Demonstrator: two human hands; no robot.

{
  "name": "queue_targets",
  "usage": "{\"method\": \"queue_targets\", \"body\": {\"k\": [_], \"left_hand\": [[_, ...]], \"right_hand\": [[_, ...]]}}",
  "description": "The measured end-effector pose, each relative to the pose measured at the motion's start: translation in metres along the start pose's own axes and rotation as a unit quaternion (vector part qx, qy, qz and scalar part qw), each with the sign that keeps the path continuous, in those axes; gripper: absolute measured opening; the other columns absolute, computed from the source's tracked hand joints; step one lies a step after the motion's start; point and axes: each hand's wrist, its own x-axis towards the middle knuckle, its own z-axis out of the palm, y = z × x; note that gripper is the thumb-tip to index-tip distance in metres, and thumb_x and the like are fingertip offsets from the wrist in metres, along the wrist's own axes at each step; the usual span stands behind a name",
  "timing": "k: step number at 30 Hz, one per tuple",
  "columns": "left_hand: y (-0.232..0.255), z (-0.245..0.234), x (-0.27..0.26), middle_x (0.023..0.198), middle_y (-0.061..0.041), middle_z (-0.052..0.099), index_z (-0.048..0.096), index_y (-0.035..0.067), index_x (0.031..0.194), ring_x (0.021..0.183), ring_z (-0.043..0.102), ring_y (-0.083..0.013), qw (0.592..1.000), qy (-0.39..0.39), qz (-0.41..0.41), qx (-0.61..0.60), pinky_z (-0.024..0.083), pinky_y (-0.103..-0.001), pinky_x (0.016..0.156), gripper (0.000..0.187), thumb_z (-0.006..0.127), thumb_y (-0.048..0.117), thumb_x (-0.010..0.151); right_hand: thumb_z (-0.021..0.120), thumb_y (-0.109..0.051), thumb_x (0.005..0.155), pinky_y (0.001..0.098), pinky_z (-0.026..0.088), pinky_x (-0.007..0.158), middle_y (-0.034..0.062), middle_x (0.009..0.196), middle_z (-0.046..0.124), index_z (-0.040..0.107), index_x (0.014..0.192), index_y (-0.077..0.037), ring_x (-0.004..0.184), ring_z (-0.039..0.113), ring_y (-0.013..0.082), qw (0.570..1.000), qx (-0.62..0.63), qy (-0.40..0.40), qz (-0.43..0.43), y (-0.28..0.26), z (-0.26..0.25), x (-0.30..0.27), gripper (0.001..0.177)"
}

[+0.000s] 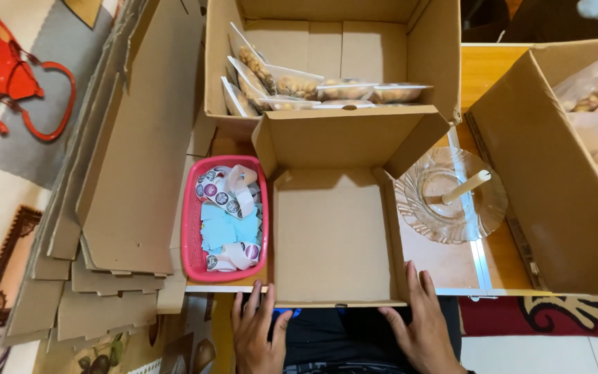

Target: Assembling a small cardboard box, filling it with snack bags, and applying stickers to the bags.

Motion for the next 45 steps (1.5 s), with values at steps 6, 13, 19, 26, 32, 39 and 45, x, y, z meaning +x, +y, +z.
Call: {"method": "queue_targets", "body": {"k": [6,13,19,26,32,39,45], "left_hand": [[0.014,-0.012,0.016,0.118,-0.009,0.077,0.068,0.004,0.126,0.108,0.077,-0.0206,0.986,0.109,0.124,-0.027,0.038,-0.057,0.118,0.049,0.084,0.016,0.082],[-0.001,-0.007,0.012,0.095,0.007,0.076,0.078,0.017,0.104,0.109,0.066,-0.0202,0.99,0.105,0.093,0.027,0.032,-0.057,0.116,0.03,0.086,0.028,0.077],[-0.006,-0.01,0.019,0.097,0.003,0.078,0.079,0.014,0.103,0.107,0.067,-0.0171,0.994,0.066,0.083,0.015,0.038,-0.047,0.113,0.033,0.084,0.035,0.079],[0.057,-0.039,0.045,0.101,-0.002,0.066,0.075,0.019,0.098,0.095,0.064,-0.0243,0.957,0.138,0.254,0.009,0.05,-0.047,0.092,0.009,0.068,0.022,0.093],[0.062,-0.013,0.066,0.082,-0.006,0.06,0.069,0.011,0.093,0.085,0.056,-0.0287,0.94,-0.17,0.285,0.086,0.038,-0.058,0.105,0.028,0.087,0.025,0.076],[0.05,-0.008,0.073,0.073,-0.006,0.058,0.065,0.009,0.078,0.075,0.054,-0.0282,0.938,-0.118,0.315,0.088,0.045,-0.05,0.091,0.037,0.092,0.034,0.072],[0.047,-0.005,0.07,0.081,-0.005,0.06,0.065,0.014,0.09,0.08,0.055,-0.0291,0.922,-0.16,0.318,0.154,0.042,-0.053,0.097,0.034,0.083,0.042,0.083]], "right_hand": [[0.071,-0.029,0.088,0.0571,0.027,0.12,0.0111,0.163,0.041,0.024,0.162,-0.009,0.156,0.018,0.05,0.997,-0.022,0.038,-0.058,0.001,0.004,0.001,0.091],[0.072,-0.038,0.085,0.0531,0.025,0.125,0.0114,0.166,0.037,0.037,0.159,-0.011,0.156,0.025,0.046,0.985,-0.095,0.1,-0.102,0.023,0.012,-0.003,0.086],[0.083,-0.031,0.078,0.0499,0.035,0.122,0.0117,0.155,0.052,0.041,0.155,-0.007,0.147,0.042,0.0405,0.986,-0.079,0.083,-0.125,0.017,-0.001,0.005,0.091],[0.085,-0.039,0.079,0.0534,0.04,0.117,0.0054,0.126,0.066,0.067,0.116,-0.017,0.128,0.06,0.0301,0.939,-0.13,0.124,-0.294,-0.035,-0.027,0.021,0.047],[0.074,-0.031,0.09,0.0561,0.036,0.114,-0.0005,0.076,0.059,0.061,0.08,-0.015,0.077,0.058,0.0216,0.913,-0.201,0.043,-0.352,-0.062,-0.021,0.04,0.024],[0.068,-0.032,0.097,0.0503,0.041,0.108,0.0023,0.084,0.062,0.063,0.087,-0.013,0.077,0.057,0.0239,0.901,-0.222,0.05,-0.37,-0.057,-0.011,0.046,0.022],[0.063,-0.035,0.1,0.0499,0.043,0.106,0.0043,0.08,0.059,0.058,0.085,-0.012,0.077,0.057,0.0262,0.89,-0.263,0.053,-0.368,-0.057,-0.008,0.042,0.029]]}}
